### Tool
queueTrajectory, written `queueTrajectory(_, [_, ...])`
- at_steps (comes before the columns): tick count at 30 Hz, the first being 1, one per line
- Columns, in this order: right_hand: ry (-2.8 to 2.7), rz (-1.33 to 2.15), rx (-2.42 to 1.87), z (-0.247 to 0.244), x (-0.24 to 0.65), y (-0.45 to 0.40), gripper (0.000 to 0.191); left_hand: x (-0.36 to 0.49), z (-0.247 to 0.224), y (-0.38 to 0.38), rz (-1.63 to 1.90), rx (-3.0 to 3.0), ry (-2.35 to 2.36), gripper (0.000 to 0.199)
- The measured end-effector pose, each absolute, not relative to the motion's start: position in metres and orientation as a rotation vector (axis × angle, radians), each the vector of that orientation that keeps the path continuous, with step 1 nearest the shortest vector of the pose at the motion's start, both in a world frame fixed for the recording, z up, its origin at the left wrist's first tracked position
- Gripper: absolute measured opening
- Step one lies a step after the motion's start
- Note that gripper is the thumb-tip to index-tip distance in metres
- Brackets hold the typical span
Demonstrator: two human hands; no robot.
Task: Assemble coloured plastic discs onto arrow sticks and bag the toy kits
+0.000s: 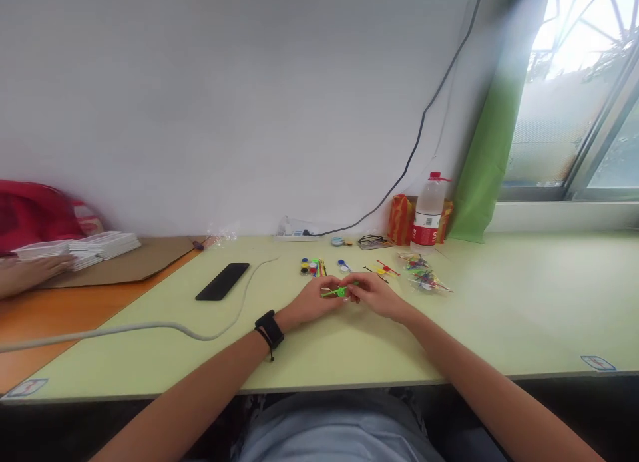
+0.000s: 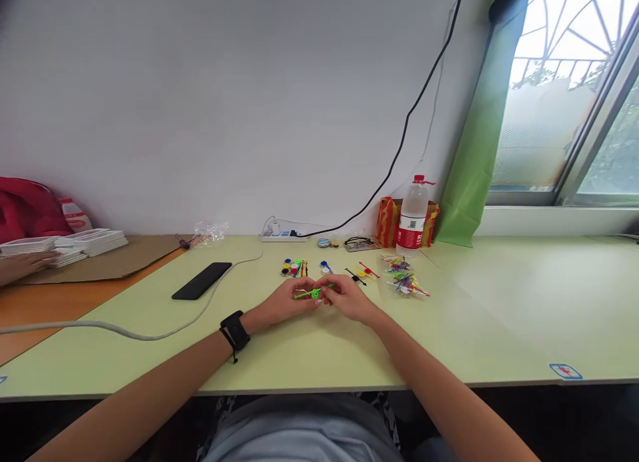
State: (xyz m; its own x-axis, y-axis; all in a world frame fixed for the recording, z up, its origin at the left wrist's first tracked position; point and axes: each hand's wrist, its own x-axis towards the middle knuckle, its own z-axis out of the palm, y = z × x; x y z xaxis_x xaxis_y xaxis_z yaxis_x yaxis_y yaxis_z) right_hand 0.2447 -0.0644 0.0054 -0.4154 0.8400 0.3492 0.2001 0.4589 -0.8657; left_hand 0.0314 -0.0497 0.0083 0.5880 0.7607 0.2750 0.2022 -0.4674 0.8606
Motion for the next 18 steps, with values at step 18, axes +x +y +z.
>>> queueTrajectory(18, [-1.926,1.003,-0.827,0.0123,0.2487,-0.0718,0.019,0.0306,0.0132,-0.0504,0.887,1.973,0.809,0.03])
